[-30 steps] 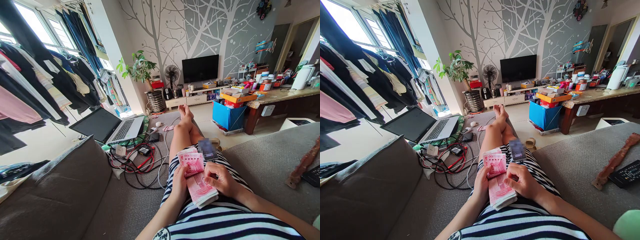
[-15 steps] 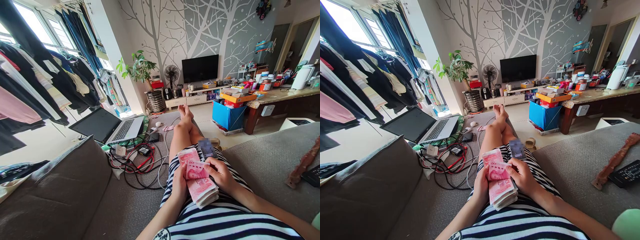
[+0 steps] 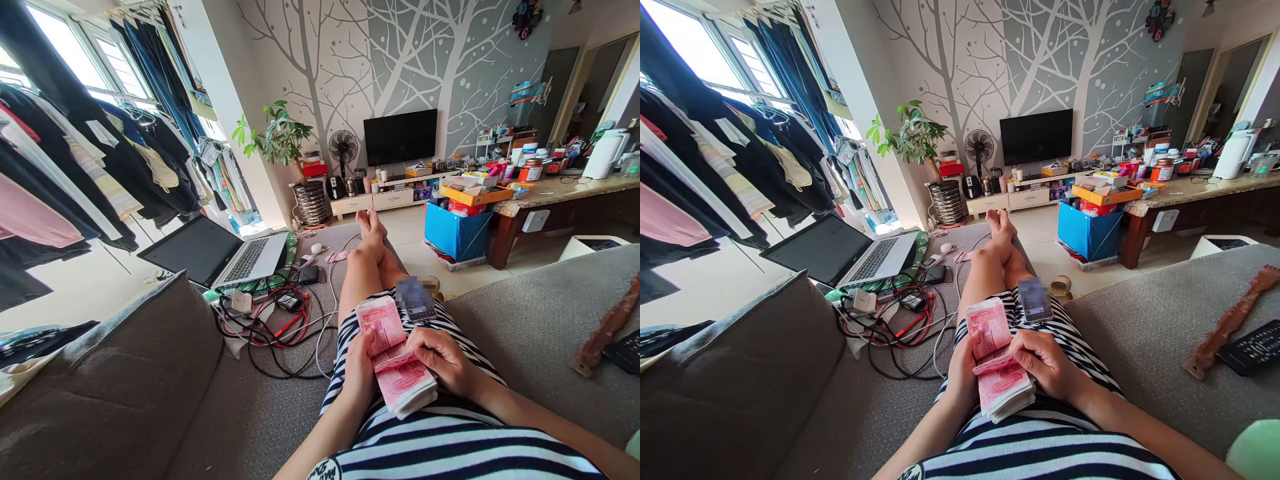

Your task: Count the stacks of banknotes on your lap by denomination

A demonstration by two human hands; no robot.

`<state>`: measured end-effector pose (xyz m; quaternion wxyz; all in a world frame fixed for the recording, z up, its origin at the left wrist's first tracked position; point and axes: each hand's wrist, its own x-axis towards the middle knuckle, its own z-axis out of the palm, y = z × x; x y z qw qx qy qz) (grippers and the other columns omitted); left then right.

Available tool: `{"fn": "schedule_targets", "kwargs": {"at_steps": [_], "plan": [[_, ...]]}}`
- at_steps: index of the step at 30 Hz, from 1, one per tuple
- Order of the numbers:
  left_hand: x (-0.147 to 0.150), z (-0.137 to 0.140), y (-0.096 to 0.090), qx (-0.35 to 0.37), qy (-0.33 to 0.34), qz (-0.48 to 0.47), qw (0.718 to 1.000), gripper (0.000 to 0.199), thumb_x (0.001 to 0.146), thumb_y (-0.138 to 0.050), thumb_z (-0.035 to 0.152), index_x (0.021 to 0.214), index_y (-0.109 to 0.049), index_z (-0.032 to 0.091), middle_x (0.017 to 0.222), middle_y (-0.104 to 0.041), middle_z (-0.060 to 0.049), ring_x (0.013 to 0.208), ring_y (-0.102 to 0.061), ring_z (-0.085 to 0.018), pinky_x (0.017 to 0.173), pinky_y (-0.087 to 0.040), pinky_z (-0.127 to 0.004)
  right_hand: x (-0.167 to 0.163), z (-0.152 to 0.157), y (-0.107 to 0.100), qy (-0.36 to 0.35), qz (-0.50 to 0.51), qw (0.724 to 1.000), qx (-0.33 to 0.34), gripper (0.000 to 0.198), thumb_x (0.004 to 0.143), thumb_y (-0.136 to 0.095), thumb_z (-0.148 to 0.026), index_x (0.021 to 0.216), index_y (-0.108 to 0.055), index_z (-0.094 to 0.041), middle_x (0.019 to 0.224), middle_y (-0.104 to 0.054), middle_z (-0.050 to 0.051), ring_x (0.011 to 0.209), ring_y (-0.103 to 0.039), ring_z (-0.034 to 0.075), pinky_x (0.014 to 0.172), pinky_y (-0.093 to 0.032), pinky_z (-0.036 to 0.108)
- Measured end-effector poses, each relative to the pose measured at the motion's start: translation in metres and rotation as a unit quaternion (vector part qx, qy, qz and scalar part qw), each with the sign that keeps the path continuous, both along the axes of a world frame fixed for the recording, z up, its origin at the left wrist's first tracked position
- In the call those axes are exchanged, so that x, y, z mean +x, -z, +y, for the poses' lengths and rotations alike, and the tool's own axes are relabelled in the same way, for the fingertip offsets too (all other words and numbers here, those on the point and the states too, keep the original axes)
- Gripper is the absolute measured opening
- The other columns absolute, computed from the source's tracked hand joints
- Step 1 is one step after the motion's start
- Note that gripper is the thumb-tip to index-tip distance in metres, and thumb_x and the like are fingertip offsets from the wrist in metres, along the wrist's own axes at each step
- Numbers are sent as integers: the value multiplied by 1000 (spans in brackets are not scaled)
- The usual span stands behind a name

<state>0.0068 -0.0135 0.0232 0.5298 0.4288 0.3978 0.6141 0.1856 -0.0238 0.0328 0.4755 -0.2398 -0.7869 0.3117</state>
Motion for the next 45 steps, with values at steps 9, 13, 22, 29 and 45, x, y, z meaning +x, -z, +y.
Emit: {"fn": "schedule_targets", "kwargs": {"at_steps": [9, 13, 22, 29, 45], "plan": [[1, 1, 0, -10, 4, -9, 1000, 33, 73, -65, 56, 78, -68, 24, 91, -74, -2, 103, -66, -36, 76, -54, -45, -1, -1, -1, -31, 17, 999, 13, 40, 100, -41, -46, 76, -60, -19, 74, -60, 3, 71, -56, 17, 68, -42, 30], [1, 0, 0, -10, 9, 2, 1000, 33, 72, -65, 57, 77, -68, 24, 90, -74, -1, 102, -66, -35, 77, -53, -45, -1, -2, -3, -39, 19, 999, 16, 41, 100, -41, -45, 76, -61, -18, 73, -61, 4, 70, -57, 17, 68, -43, 30], [-2, 4, 5, -23, 7, -1, 1000, 30, 74, -65, 54, 73, -67, 24, 87, -73, -1, 100, -67, -36, 76, -54, -46, -2, -3, -8, -54, 19, 998, 13, 40, 100, -43, -42, 74, -62, -19, 74, -62, 4, 71, -58, 17, 68, -44, 30], [-1, 4, 7, -10, 7, -10, 1000, 29, 74, -65, 52, 78, -69, 24, 90, -74, -2, 103, -66, -37, 75, -54, -46, -1, -3, -10, -65, 13, 998, 19, 41, 99, -43, -43, 72, -61, -18, 74, -62, 5, 71, -58, 17, 69, -44, 31], [-1, 4, 3, -25, -1, -14, 1000, 31, 72, -67, 51, 67, -63, 21, 85, -73, -4, 95, -67, -36, 71, -53, -44, 0, -1, -5, -78, 33, 996, 19, 50, 100, -38, -49, 73, -65, -17, 74, -62, 6, 72, -59, 18, 69, -44, 32]]}}
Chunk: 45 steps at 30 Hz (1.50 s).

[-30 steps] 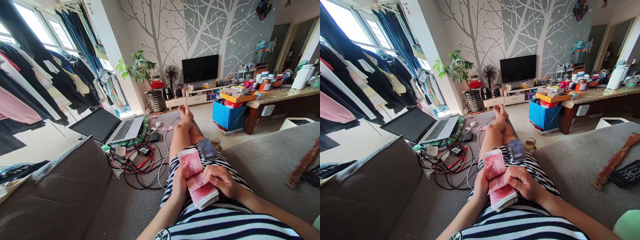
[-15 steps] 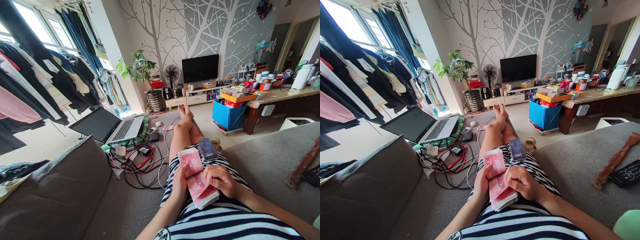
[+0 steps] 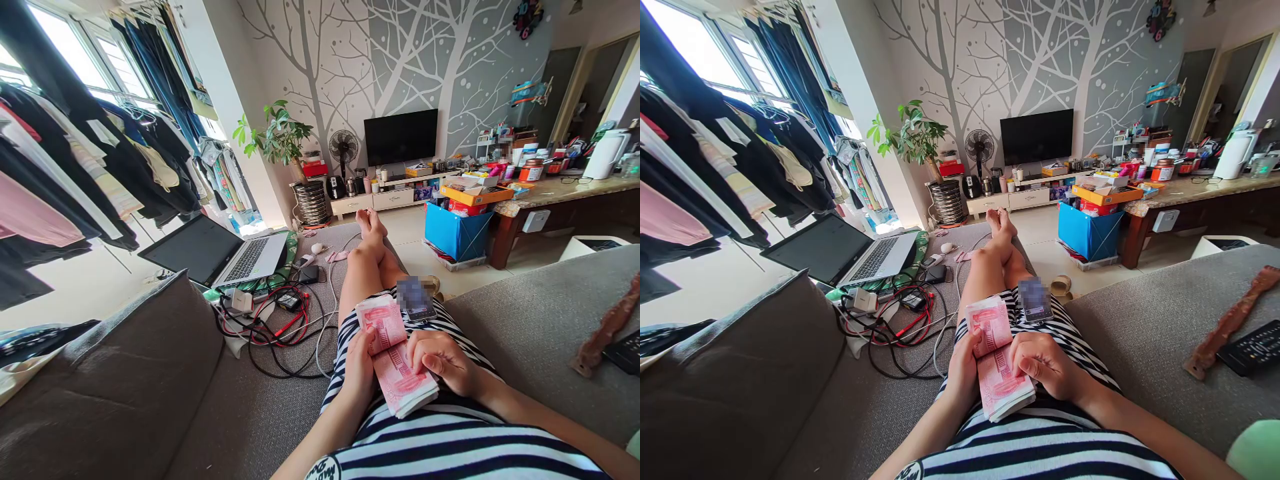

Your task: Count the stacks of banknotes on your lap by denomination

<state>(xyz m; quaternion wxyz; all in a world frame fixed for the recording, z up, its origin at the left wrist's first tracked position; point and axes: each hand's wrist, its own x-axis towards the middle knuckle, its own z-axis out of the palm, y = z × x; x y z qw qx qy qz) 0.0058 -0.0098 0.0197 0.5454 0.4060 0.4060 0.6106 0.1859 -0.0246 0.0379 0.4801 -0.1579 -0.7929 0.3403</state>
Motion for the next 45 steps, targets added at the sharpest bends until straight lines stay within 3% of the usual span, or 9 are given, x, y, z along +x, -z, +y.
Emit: {"fn": "schedule_targets", "kwargs": {"at_steps": [8, 12, 15, 18, 21, 28, 34, 40, 45], "plan": [[-1, 0, 3, -4, 13, -5, 1000, 28, 73, -67, 49, 68, -62, 22, 83, -72, -4, 91, -67, -34, 70, -51, -42, 0, -2, -5, 15, -10, 1000, 3, 41, 100, -44, -42, 73, -62, -18, 75, -61, 5, 72, -58, 17, 68, -44, 30], [0, -2, 2, -28, 27, -54, 998, 24, 71, -72, 44, 70, -65, 21, 79, -72, -3, 85, -68, -30, 69, -51, -40, -1, -1, -5, 33, -15, 999, 12, 37, 97, -48, -41, 71, -60, -18, 75, -60, 4, 71, -56, 17, 68, -43, 29], [3, -3, -1, -52, 42, -109, 992, 23, 66, -76, 39, 74, -67, 19, 74, -70, -2, 72, -66, -23, 67, -51, -36, -2, 4, 1, 104, -13, 995, -1, 37, 94, -53, -44, 67, -55, -18, 70, -55, 2, 67, -52, 16, 64, -40, 28], [5, -4, -4, -70, 57, -137, 986, 26, 61, -80, 33, 78, -69, 16, 73, -70, -2, 63, -62, -16, 67, -51, -32, -4, 11, 8, 228, 0, 971, -67, 39, 90, -58, -46, 63, -47, -19, 61, -45, -3, 58, -42, 13, 56, -33, 26], [6, -3, -3, -77, 68, -150, 983, 27, 58, -81, 29, 78, -70, 15, 73, -71, -2, 61, -61, -13, 67, -50, -29, -6, 16, 11, 279, 6, 952, -129, 38, 88, -59, -46, 65, -45, -20, 58, -41, -5, 54, -38, 12, 52, -30, 25], [4, -3, 3, -63, 70, -138, 986, 24, 62, -80, 30, 79, -72, 16, 75, -72, -3, 63, -60, -13, 69, -48, -27, -16, 17, 5, 287, -3, 949, -131, 32, 87, -58, -39, 64, -47, -19, 59, -46, -4, 56, -42, 13, 54, -33, 24], [4, -6, -7, -31, 76, -124, 989, 20, 67, -75, 34, 78, -74, 18, 71, -71, -2, 69, -63, -17, 76, -50, -31, -20, 19, 0, 291, 8, 948, -128, 27, 89, -56, -38, 69, -53, -19, 62, -54, -2, 57, -48, 14, 54, -36, 24], [4, -5, -13, -19, 13, -92, 996, 26, 68, -71, 41, 69, -73, 15, 70, -71, -4, 66, -61, -18, 68, -49, -29, -17, 15, 5, 304, 17, 946, -113, 25, 89, -59, -37, 72, -55, -19, 63, -56, -1, 57, -50, 14, 55, -38, 25], [2, -5, -6, -47, -20, -74, 996, 33, 65, -71, 47, 64, -69, 15, 65, -68, -4, 60, -58, -17, 62, -47, -31, -8, 8, 10, 228, 6, 972, -59, 25, 91, -58, -37, 74, -56, -20, 65, -53, -1, 59, -48, 14, 56, -37, 25]]}}
